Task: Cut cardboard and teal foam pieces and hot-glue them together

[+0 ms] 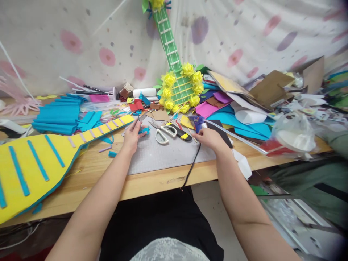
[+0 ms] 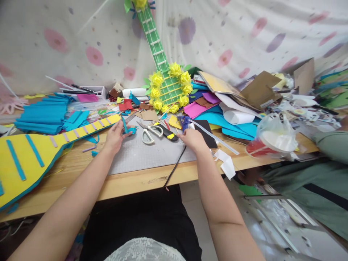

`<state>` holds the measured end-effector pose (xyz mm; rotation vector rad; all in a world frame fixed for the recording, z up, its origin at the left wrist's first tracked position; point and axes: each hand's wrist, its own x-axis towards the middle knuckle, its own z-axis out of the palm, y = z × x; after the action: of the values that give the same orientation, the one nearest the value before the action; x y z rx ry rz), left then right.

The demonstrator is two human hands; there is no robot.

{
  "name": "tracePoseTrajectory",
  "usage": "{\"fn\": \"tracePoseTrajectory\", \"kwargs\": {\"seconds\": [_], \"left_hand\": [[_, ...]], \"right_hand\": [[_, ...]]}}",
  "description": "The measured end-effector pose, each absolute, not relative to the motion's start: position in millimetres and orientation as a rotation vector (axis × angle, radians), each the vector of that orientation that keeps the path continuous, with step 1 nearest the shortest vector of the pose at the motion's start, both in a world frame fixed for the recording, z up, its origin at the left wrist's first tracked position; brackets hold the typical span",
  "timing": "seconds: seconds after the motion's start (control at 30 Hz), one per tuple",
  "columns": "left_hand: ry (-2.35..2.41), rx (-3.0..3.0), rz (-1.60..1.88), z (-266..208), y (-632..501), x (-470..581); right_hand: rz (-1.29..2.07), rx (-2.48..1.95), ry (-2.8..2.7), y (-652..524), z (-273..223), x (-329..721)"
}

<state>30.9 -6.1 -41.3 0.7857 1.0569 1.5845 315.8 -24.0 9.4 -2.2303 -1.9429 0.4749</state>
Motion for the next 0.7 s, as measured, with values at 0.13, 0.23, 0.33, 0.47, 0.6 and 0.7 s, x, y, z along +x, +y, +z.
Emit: {"fn": "tracePoseTrajectory", "kwargs": {"seconds": [0.13, 0.23, 0.33, 0.47, 0.6, 0.7], "left_hand": [[1.071, 0.803, 1.567, -42, -7, 34], [1.095, 0.791, 1.562, -42, -7, 34], [1.119, 0.777, 1.548, -42, -7, 33], [1.123, 0.772, 1.541, -43, -6, 31], [1.129, 0.734, 1.547, -44, -4, 29], [1.130, 0.712, 1.546, -45, -4, 28]], "right_hand": [[0.196, -2.338, -1.816, -30, 3, 325], [0.153, -2.303, -1.754, -19, -5, 319], [0.214, -2.324, -1.701, -2, -11, 313], [0.278, -2.373, -1.678, 12, -19, 312], [0.273, -2.385, -1.697, 16, -18, 315], [0.272, -2.362, -1.712, 21, -11, 317]]}}
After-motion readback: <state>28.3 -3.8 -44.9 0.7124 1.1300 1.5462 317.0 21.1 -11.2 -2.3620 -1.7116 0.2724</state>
